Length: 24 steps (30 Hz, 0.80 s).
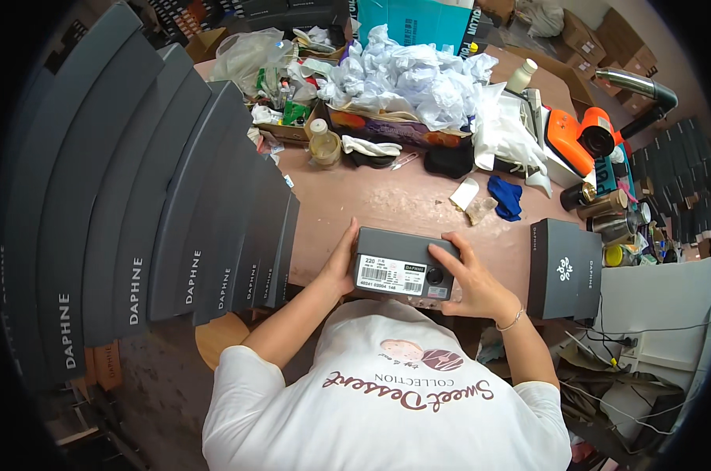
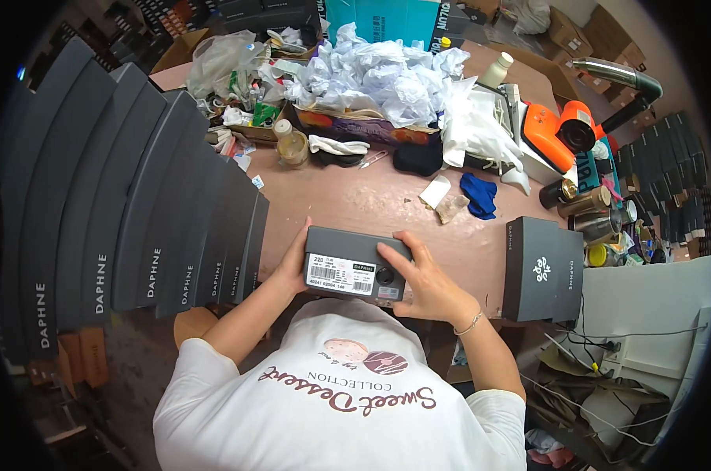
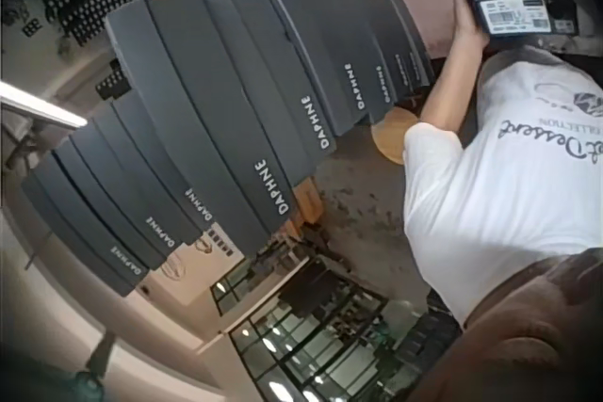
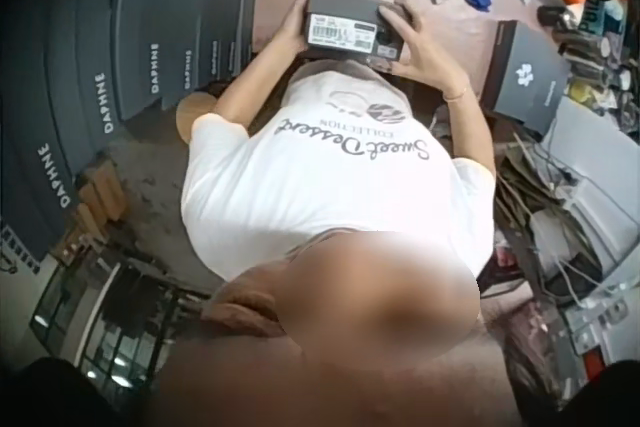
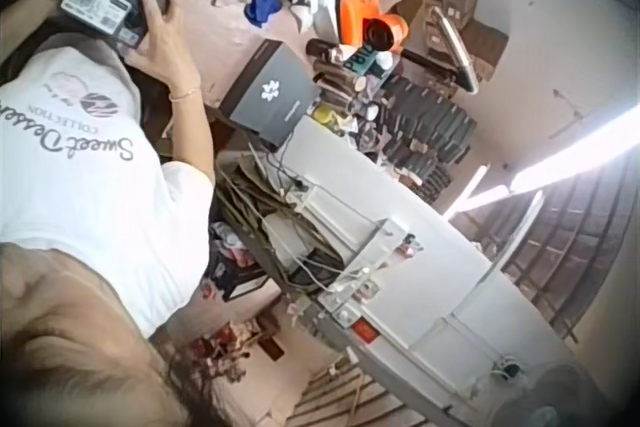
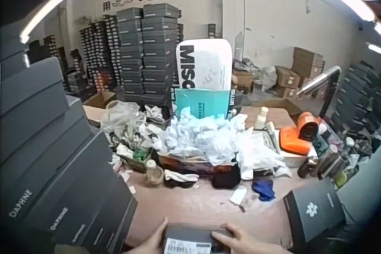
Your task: Inspecting, cleaning, and packing high-heeled shoes into boxes.
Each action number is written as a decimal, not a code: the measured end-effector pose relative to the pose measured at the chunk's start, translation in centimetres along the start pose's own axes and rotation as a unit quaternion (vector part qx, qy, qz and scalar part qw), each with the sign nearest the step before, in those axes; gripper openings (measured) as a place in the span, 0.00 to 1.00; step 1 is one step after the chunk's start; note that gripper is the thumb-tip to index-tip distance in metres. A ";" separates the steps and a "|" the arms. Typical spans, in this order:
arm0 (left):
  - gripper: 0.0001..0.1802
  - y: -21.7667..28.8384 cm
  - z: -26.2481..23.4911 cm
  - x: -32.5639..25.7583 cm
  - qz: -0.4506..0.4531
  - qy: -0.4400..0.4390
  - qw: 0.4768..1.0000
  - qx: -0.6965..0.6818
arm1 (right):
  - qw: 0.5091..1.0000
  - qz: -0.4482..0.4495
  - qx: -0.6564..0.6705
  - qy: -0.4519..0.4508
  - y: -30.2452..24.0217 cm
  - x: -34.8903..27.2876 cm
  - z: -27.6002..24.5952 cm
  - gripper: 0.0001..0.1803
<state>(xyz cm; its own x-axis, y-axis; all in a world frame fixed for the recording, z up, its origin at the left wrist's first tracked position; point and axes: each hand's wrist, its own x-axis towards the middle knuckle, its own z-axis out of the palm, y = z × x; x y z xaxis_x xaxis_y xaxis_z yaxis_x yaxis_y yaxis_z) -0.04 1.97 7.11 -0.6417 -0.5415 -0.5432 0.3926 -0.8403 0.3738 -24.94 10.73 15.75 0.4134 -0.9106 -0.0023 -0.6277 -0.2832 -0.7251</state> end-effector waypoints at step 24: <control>0.50 -1.0 -8.5 -0.8 0.203 0.109 0.923 0.309 | 0.775 0.351 0.511 0.124 2.8 1.3 12.1 0.14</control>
<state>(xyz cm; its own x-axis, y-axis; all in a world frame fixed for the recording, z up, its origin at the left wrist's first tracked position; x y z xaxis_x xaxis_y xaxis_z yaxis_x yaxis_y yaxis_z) 5.67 3.02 0.78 -0.3496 -0.8576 -0.3773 0.0779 -0.4279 0.9004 -18.16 12.41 5.36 -0.0126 -0.7977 -0.6030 0.2612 0.5794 -0.7720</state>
